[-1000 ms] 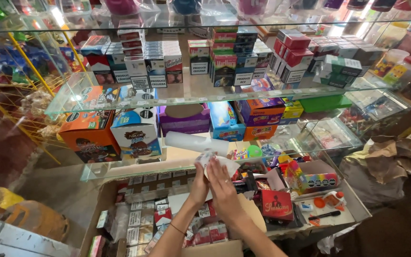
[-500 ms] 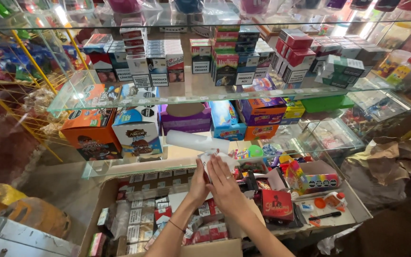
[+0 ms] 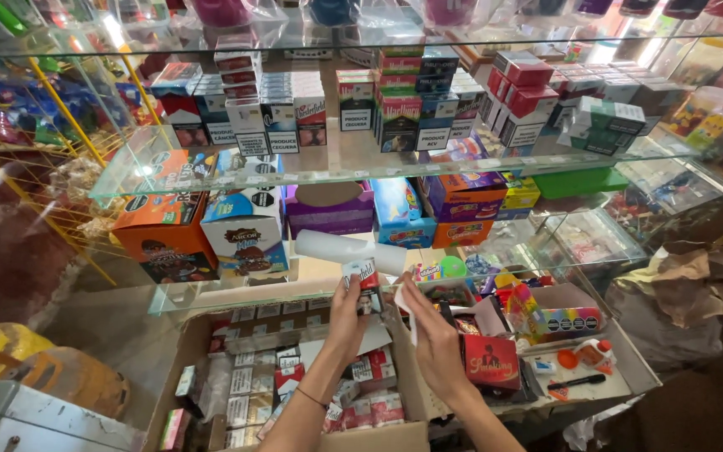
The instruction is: The person is cleaning cigarette packs with a cloth and stocking them onto glass shelves from a cardboard box.
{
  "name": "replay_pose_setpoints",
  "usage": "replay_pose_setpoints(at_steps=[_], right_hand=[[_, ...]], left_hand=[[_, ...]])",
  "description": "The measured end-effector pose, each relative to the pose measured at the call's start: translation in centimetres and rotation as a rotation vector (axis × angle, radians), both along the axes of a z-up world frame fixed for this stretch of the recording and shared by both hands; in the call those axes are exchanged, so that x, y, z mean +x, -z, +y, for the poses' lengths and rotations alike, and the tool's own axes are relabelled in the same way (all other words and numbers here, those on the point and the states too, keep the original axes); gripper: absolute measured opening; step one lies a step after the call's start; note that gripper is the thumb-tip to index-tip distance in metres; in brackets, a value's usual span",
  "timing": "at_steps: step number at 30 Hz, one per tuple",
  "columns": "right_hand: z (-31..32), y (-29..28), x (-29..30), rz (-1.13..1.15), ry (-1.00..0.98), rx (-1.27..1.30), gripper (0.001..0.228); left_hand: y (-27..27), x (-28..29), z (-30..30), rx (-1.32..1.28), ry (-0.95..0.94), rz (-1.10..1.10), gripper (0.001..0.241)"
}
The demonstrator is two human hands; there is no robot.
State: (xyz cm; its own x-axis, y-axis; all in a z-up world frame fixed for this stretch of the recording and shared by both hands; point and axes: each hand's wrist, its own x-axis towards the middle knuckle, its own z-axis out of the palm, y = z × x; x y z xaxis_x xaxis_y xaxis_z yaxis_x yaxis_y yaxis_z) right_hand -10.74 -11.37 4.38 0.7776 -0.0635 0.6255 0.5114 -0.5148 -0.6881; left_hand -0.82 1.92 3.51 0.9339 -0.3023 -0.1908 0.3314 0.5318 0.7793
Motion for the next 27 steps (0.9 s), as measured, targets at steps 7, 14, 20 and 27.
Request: replay_pose_setpoints(at_steps=[7,14,20,27], right_hand=[[2.8,1.0,4.1,-0.03,-0.149,-0.104,0.053],[3.8,0.7,5.0,-0.03,-0.105,-0.08,0.052],[4.4,1.6,1.6,0.104,-0.151,-0.153,0.063],[3.7,1.1,-0.2,0.155,-0.166,0.201,0.044]], left_hand=[[-0.8,-0.7,0.1,0.105,0.112,0.006,0.082],[-1.9,-1.0,0.6,-0.033,0.102,-0.15,0.068],[-0.6,0.5,0.7,-0.114,-0.088,-0.048,0.067],[3.2,2.5,0.3,-0.215,-0.235,0.0,0.066]])
